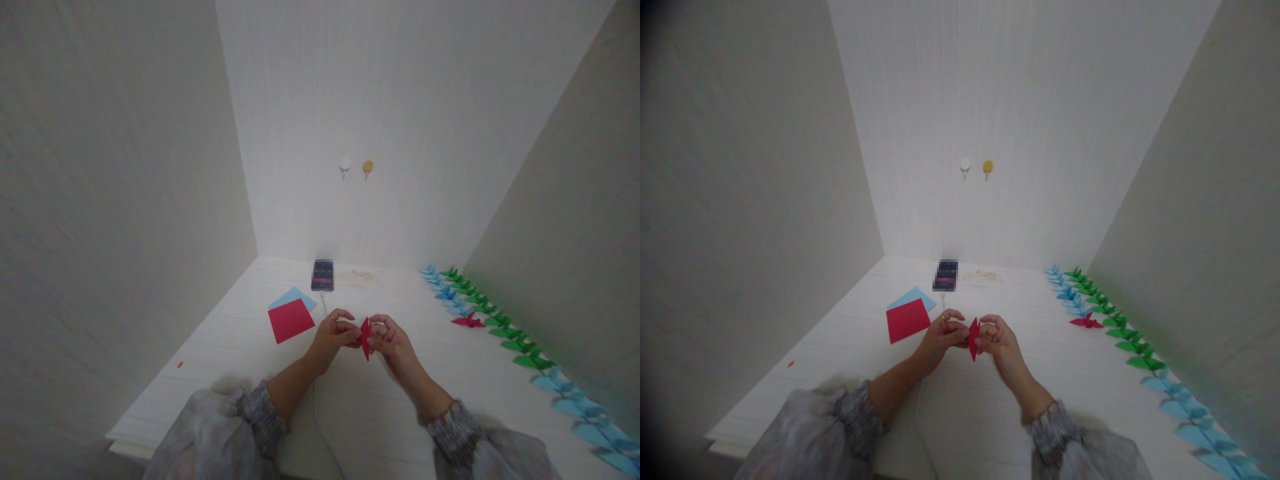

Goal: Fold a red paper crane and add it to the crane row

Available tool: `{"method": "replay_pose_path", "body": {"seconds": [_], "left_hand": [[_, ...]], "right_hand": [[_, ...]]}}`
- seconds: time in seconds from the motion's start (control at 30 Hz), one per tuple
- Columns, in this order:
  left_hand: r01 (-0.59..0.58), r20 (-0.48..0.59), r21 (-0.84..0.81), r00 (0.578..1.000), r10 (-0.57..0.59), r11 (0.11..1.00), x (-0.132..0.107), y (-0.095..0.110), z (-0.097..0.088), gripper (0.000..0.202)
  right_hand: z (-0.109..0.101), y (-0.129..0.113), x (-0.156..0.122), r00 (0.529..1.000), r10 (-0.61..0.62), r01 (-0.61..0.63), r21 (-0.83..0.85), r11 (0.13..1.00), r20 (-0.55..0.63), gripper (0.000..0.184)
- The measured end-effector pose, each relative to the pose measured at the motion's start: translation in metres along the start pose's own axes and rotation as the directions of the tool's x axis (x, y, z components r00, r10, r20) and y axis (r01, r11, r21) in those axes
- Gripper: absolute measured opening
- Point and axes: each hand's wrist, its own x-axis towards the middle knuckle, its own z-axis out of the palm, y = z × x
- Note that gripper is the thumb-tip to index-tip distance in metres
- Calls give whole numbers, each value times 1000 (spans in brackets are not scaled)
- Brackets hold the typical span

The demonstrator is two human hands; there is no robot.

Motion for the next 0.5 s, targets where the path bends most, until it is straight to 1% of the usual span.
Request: {"method": "replay_pose_path", "body": {"seconds": [0.13, 0.27, 0.5], "left_hand": [[-16, 3, -1, 1000, 16, 1000, 0, -1, 0, 36], [-16, 2, 4, 1000, 16, 1000, -1, -1, 1, 37], [-60, 6, 4, 998, 60, 998, -1, 1, 2, 35]], "right_hand": [[1, 1, -1, 1000, 0, 0, 22, 1000, 17, 40], [2, 0, -2, 1000, 4, -4, 10, 1000, 24, 41], [1, 3, -3, 999, -35, 35, -17, 999, 33, 39]]}}
